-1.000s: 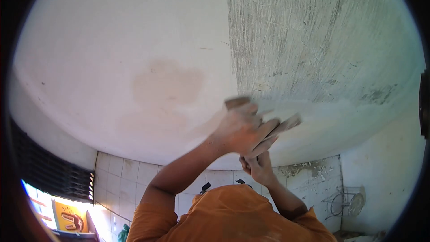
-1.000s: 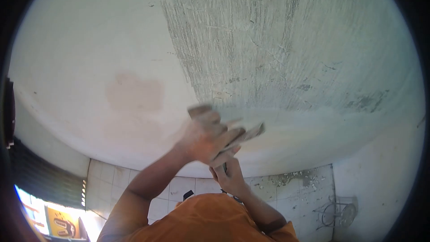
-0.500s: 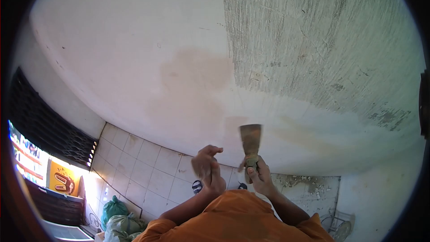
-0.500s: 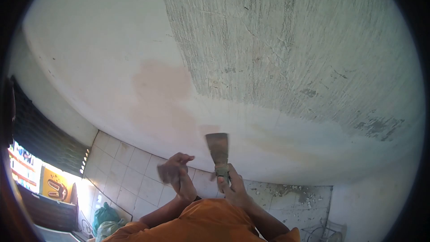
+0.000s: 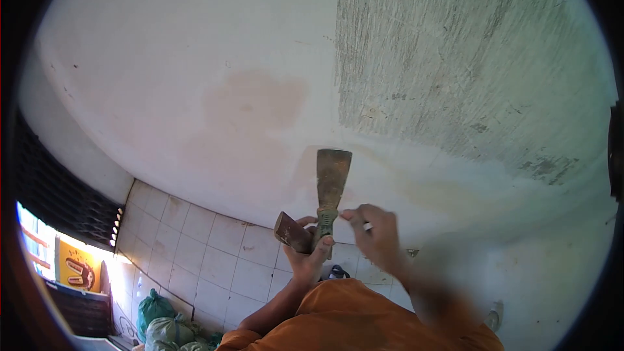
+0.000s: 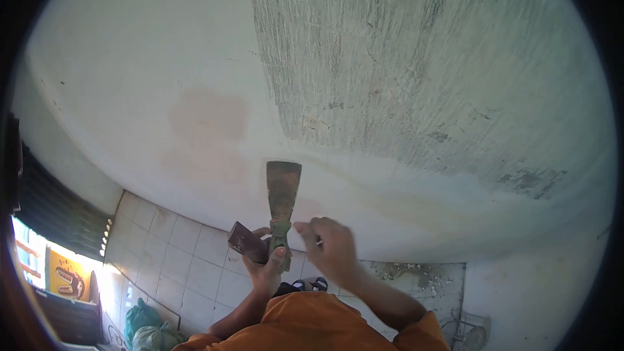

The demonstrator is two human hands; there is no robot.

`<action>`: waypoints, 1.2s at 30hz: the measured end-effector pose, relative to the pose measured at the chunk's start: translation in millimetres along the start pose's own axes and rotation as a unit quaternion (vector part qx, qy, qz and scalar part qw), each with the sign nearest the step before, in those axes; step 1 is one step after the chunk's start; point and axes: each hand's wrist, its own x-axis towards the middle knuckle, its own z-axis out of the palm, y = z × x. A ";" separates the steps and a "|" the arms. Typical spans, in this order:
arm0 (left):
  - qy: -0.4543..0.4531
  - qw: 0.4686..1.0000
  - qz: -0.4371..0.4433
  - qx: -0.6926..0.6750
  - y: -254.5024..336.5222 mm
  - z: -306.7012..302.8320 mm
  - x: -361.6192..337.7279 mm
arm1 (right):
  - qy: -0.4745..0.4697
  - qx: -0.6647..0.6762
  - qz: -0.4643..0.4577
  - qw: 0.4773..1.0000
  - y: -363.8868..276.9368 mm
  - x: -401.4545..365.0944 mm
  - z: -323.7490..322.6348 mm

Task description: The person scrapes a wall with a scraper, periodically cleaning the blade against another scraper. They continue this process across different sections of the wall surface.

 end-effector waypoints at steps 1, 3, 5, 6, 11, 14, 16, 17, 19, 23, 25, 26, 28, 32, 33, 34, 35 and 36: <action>-0.002 1.000 0.001 -0.002 0.9 -3.4 2.7 | -0.032 -0.089 0.014 0.995 -10.9 8.8 -19.3; -0.040 0.999 -0.005 -0.025 8.7 -7.4 8.5 | -0.060 -0.169 -0.056 0.982 -35.4 31.5 -41.1; -0.077 0.997 -0.014 -0.016 16.1 -8.7 14.2 | -0.054 -0.153 -0.222 0.962 -47.0 52.4 -45.7; -0.093 0.995 -0.015 -0.028 19.2 -9.1 18.3 | -0.090 -0.180 -0.250 0.947 -51.3 62.2 -42.3; -0.102 0.992 -0.067 -0.013 30.8 -12.8 29.0 | -0.192 -0.251 -0.440 0.841 -66.5 97.1 -4.3; -0.104 0.993 -0.062 -0.015 25.0 -16.2 31.2 | -0.246 -0.234 -0.457 0.822 -79.0 112.1 3.9; -0.111 0.992 -0.056 -0.028 23.6 -14.7 29.6 | -0.247 -0.244 -0.462 0.816 -80.4 120.7 8.0; -0.114 0.992 -0.052 -0.034 23.6 -14.2 29.4 | -0.246 -0.248 -0.465 0.813 -80.5 123.7 9.9; -0.116 0.992 -0.051 -0.014 17.7 -18.1 29.4 | -0.272 -0.257 -0.454 0.809 -74.0 124.2 16.8; -0.120 0.991 -0.052 -0.011 23.0 -15.7 30.4 | -0.269 -0.298 -0.443 0.802 -67.2 124.1 23.0; -0.126 0.991 -0.038 -0.003 18.5 -15.3 28.8 | -0.265 -0.332 -0.442 0.790 -60.1 127.9 21.1; -0.130 0.991 -0.032 0.001 16.6 -14.9 27.1 | -0.263 -0.348 -0.441 0.784 -57.2 128.2 19.4; -0.123 0.992 -0.032 0.007 14.7 -11.0 23.8 | -0.264 -0.354 -0.423 0.791 -53.2 125.8 14.8; -0.102 0.995 -0.013 0.001 8.0 -9.9 20.4 | -0.281 -0.320 -0.421 0.801 -46.3 123.6 14.8; -0.102 0.995 0.001 0.000 5.7 -8.7 20.8 | -0.291 -0.321 -0.422 0.797 -46.5 124.0 13.8; -0.100 0.995 0.015 -0.002 4.2 -8.1 21.9 | -0.303 -0.321 -0.423 0.791 -48.0 124.8 13.6; -0.097 0.995 0.028 -0.002 3.0 -6.2 21.3 | -0.315 -0.320 -0.425 0.786 -48.8 125.4 14.3; -0.081 0.996 0.032 0.002 2.6 -2.5 19.8 | -0.318 -0.315 -0.435 0.781 -48.0 126.8 15.9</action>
